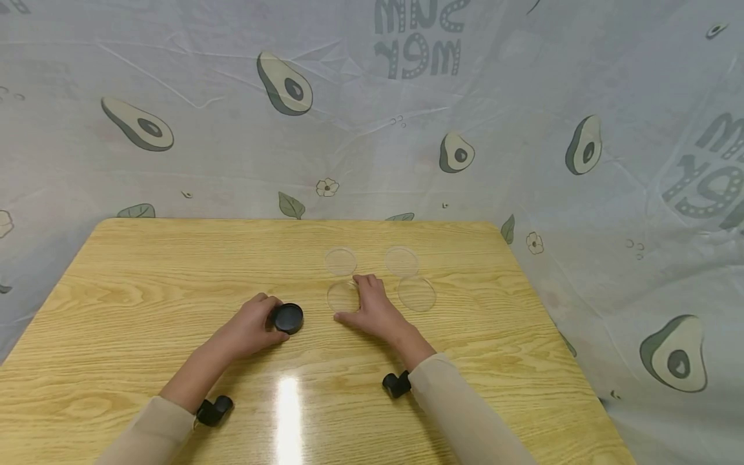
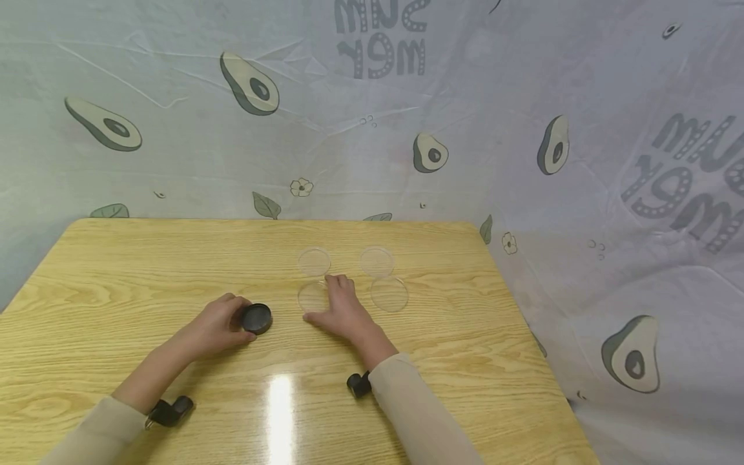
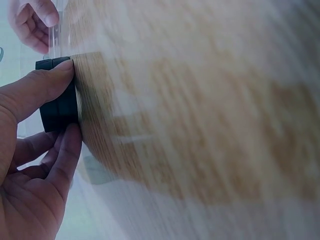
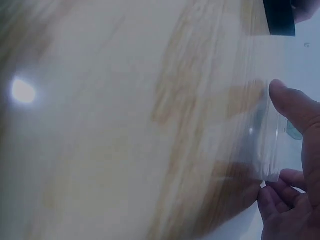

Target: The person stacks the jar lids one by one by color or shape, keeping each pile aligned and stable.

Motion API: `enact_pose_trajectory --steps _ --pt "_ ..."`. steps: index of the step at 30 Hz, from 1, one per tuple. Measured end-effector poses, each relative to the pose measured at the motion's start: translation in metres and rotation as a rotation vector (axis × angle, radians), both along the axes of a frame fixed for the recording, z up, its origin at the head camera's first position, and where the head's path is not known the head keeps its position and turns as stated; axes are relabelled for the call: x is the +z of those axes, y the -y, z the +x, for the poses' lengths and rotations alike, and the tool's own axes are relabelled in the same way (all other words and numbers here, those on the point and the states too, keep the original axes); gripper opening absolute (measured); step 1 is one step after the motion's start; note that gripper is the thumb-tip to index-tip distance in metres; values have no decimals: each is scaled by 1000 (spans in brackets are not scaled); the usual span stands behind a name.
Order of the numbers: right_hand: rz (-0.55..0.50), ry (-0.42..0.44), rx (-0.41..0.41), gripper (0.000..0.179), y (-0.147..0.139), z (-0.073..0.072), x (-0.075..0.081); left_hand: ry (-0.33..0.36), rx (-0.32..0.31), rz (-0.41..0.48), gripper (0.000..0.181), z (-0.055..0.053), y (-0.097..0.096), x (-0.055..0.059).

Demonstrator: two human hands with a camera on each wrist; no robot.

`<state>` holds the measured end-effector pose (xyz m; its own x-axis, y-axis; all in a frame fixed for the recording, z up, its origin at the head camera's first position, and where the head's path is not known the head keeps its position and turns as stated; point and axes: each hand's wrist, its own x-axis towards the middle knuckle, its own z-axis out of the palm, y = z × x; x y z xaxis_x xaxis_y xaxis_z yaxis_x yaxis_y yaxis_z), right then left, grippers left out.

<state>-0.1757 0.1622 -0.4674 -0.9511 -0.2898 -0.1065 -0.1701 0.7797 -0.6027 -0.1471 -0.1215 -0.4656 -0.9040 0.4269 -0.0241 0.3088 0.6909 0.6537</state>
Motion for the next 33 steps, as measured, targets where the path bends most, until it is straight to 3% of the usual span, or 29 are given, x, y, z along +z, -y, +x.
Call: enact_pose_trajectory --steps 17,33 --pt "51 -45 26 83 -1 -3 -1 18 5 -4 52 1 0 1" --pt "17 -20 36 85 -9 7 0 15 2 -24 54 0 1 3"
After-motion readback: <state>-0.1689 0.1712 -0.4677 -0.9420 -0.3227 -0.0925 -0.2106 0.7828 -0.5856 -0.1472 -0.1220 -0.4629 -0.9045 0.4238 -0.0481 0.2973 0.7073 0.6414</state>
